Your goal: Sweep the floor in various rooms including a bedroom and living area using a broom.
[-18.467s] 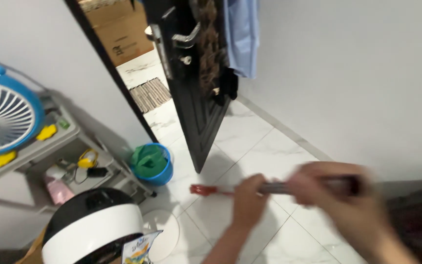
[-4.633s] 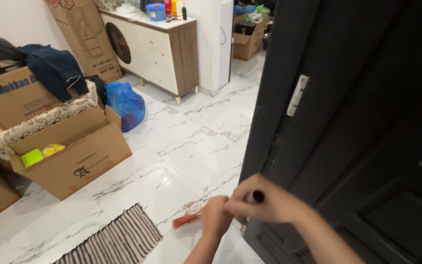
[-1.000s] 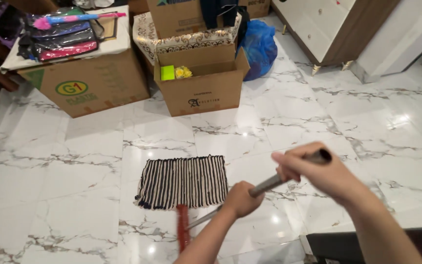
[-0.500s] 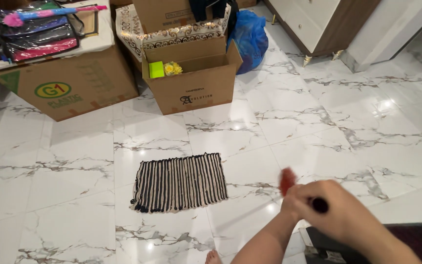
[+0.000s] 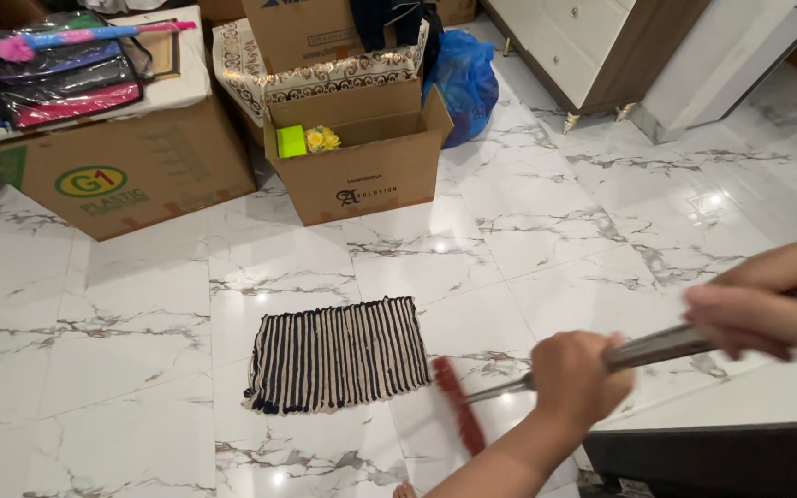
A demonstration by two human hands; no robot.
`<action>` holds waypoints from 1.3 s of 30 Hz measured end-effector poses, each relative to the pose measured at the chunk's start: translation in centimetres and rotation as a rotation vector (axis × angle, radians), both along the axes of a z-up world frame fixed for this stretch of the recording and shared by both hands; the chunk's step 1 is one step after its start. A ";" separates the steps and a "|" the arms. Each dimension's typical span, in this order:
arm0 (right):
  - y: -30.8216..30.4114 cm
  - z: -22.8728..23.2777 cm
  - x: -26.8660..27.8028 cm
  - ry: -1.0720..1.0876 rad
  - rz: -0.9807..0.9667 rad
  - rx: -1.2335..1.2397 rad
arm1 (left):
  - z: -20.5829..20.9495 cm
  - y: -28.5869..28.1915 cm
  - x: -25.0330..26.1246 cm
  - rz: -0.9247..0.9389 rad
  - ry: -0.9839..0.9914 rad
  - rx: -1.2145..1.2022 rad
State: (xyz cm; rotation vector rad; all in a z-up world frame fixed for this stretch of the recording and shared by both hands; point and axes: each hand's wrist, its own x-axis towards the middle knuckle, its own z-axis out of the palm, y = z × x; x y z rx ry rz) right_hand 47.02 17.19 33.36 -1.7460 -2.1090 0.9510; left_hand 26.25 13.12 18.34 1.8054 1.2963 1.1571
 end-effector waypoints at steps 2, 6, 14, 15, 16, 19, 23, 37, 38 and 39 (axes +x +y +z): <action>-1.6 -0.3 -3.9 0.002 -0.064 -0.026 | -2.8 -0.5 -1.4 0.039 0.007 -0.014; -6.4 -4.9 -7.6 0.172 0.007 0.245 | -5.9 -0.4 -2.1 0.123 -0.014 -0.155; -7.9 -9.1 -16.7 -0.056 0.211 0.008 | -20.2 0.0 -0.7 -0.119 -0.212 -0.122; -7.7 -9.4 -17.8 -0.158 0.233 -0.023 | -22.5 0.1 -0.6 -0.158 -0.260 0.010; -7.0 -9.3 -17.6 -0.161 0.225 -0.022 | -23.4 1.0 -0.4 -0.166 -0.263 0.012; -4.2 -8.0 -17.0 -0.121 0.411 0.079 | -24.8 4.2 0.9 -0.222 -0.332 0.200; 1.0 0.6 -19.0 -0.001 0.323 0.155 | -10.3 7.2 -1.7 -0.096 -0.476 -0.146; 9.9 3.2 -24.0 1.026 0.287 0.146 | -0.5 10.8 -20.9 0.250 -0.057 -0.081; 11.2 0.5 -24.2 1.017 0.205 0.071 | -1.7 11.9 -22.2 0.230 0.117 -0.249; 12.3 -2.4 -24.0 1.006 0.111 -0.007 | -3.1 12.7 -23.3 0.198 0.292 -0.425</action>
